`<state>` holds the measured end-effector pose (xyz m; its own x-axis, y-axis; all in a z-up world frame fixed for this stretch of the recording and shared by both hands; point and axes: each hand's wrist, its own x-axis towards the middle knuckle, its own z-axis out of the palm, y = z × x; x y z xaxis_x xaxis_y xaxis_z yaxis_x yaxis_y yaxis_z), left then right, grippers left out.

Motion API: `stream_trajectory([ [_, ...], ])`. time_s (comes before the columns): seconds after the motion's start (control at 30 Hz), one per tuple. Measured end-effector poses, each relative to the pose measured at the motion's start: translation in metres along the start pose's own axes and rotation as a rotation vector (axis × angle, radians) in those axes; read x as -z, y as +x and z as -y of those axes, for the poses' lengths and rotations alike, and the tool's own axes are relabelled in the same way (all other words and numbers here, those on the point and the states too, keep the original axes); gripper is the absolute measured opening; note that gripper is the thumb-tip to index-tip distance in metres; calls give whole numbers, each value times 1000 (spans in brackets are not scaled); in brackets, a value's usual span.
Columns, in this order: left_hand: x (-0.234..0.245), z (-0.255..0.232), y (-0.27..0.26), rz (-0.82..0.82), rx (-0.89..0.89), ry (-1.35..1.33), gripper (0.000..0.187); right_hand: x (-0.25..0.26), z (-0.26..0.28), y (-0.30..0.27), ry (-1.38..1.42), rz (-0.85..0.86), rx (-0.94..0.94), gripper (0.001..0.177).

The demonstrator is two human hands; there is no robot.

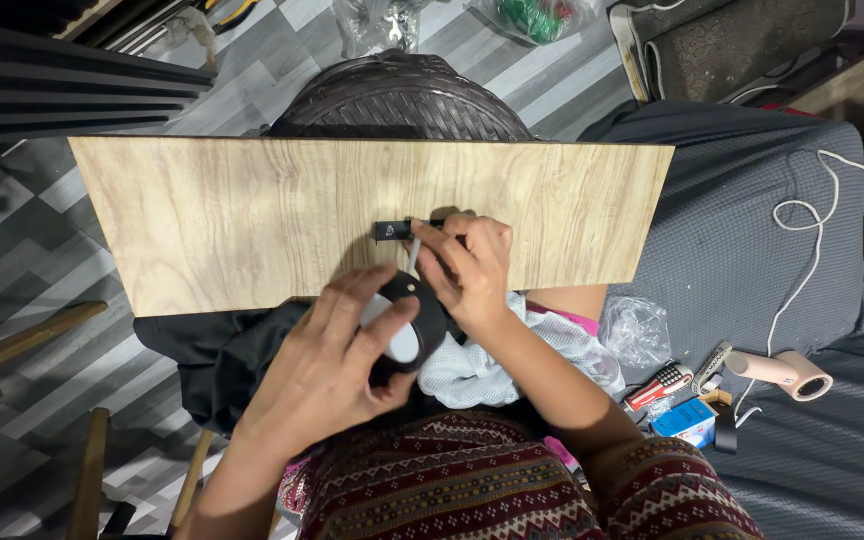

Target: The person attaches a light fixture and a circular bracket to a wooden board, secures the assembly with a long wooden piece, and then prepares electrical wires by removing them from a plastic bag.

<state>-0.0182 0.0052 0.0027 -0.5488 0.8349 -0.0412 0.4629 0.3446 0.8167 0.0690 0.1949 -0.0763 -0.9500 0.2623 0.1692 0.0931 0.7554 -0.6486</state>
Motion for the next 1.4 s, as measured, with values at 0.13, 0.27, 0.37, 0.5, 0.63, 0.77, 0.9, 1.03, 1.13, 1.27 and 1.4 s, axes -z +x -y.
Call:
stream_trajectory([
  [0.13, 4, 3, 9, -87, -7, 24, 81, 14, -11, -10, 50, -45, -123, 37],
  [0.27, 12, 2, 14, -24, 25, 22, 86, 31, -25, -13, 102, -34, -197, 34],
  [0.37, 17, 1, 17, 21, 54, -5, 89, 31, -23, -3, 49, 68, -46, 36],
  [0.5, 19, -1, 19, 88, 94, -48, 90, 19, -11, 10, 42, 113, 53, 32],
  [0.63, 17, -3, 19, 107, 68, -62, 90, 7, -11, 14, 4, 81, 112, 26],
  [0.77, 14, -1, 16, 103, 70, -34, 88, 11, -10, 15, -70, 123, 120, 26],
  [0.9, 3, 2, 7, 100, 67, 45, 86, 34, -34, 41, -36, 140, 120, 31],
  [1.03, -15, 1, -2, 73, 93, 174, 81, 38, -64, 88, -146, 301, 79, 49],
  [1.13, -27, 0, -8, 19, 59, 254, 77, 29, -66, 99, -121, 404, 102, 54],
  [1.27, -43, 9, -12, -117, 127, 188, 57, 16, -65, 106, -266, 424, 108, 67],
  [1.4, -72, 9, -2, -279, 359, 275, 35, 6, -65, 104, -318, 418, 73, 72],
])
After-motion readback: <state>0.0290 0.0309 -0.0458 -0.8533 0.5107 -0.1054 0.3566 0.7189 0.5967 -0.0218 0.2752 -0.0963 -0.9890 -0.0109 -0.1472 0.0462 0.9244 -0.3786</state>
